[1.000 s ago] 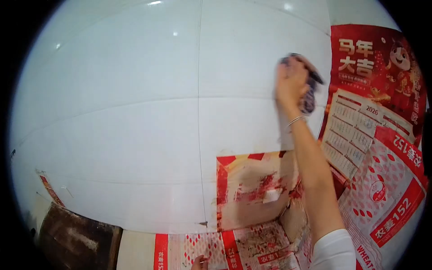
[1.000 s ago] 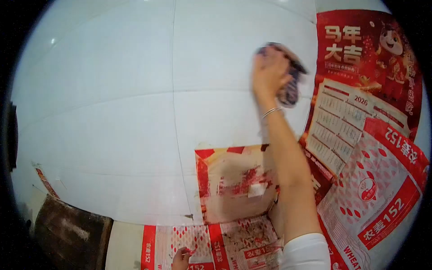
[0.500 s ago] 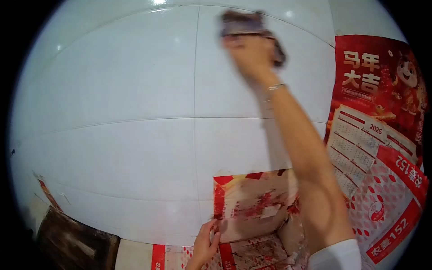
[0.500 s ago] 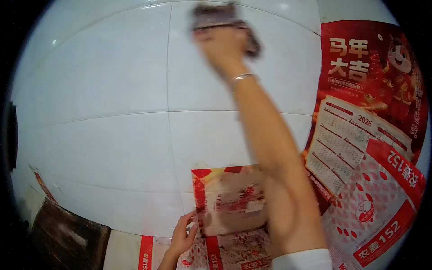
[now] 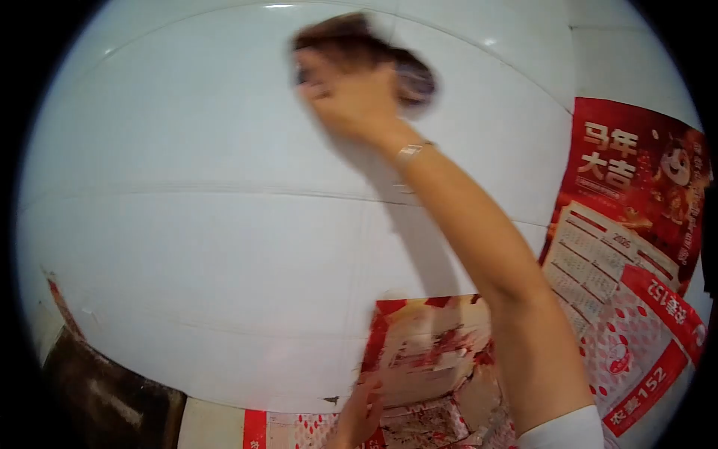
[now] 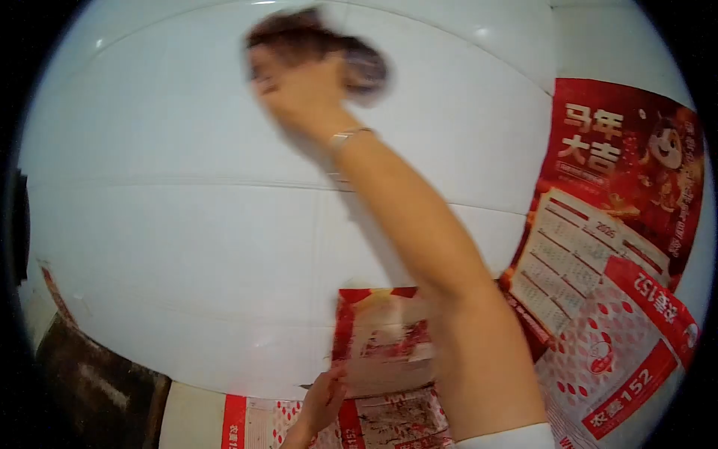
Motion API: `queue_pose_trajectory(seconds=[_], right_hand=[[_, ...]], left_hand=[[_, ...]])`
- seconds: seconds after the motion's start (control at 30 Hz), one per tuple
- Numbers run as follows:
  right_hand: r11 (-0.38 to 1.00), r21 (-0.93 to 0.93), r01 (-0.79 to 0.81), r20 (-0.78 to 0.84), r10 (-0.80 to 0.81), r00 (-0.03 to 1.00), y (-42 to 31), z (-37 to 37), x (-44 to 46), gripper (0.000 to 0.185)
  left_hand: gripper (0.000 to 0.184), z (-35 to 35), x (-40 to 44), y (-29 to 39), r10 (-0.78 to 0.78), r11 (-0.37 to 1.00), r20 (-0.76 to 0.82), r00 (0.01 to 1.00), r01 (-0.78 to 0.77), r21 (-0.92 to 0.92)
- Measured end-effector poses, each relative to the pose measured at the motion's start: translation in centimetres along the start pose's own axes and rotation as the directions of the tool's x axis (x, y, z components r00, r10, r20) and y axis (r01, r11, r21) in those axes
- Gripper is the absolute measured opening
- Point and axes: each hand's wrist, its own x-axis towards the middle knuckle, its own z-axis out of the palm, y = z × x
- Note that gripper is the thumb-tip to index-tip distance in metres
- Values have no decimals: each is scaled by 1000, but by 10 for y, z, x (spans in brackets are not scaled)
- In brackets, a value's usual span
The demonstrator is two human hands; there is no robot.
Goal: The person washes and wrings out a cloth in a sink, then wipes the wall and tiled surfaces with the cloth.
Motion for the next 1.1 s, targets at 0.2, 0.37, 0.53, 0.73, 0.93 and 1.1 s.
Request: queue_pose_trajectory(seconds=[0.2,0.37,0.53,0.73,0.93,1.1], right_hand=[[993,-70,99,421,-60,905,32,-19,60,38],[829,-124,-546,128,559,819,204,-64,32,65],[591,5,-807,-16,807,591,358,-125,-89,76],[706,1,-709,-161,699,696,271,-108,-86,56],[992,-122,12,13,-11,1000,132,-43,-21,50],[740,486,-466,89,488,868,150,-101,-22,40]], left_hand=[[33,15,18,15,86,996,131,988,-90,20],[30,21,-5,-61,98,990,98,990,-87,-109],[29,-12,-35,-28,-27,988,56,998,19,153],[30,3,-24,-34,-88,996,97,991,86,23],[27,29,19,15,-194,977,406,893,136,167],[26,41,20,12,-208,972,475,855,126,199]])
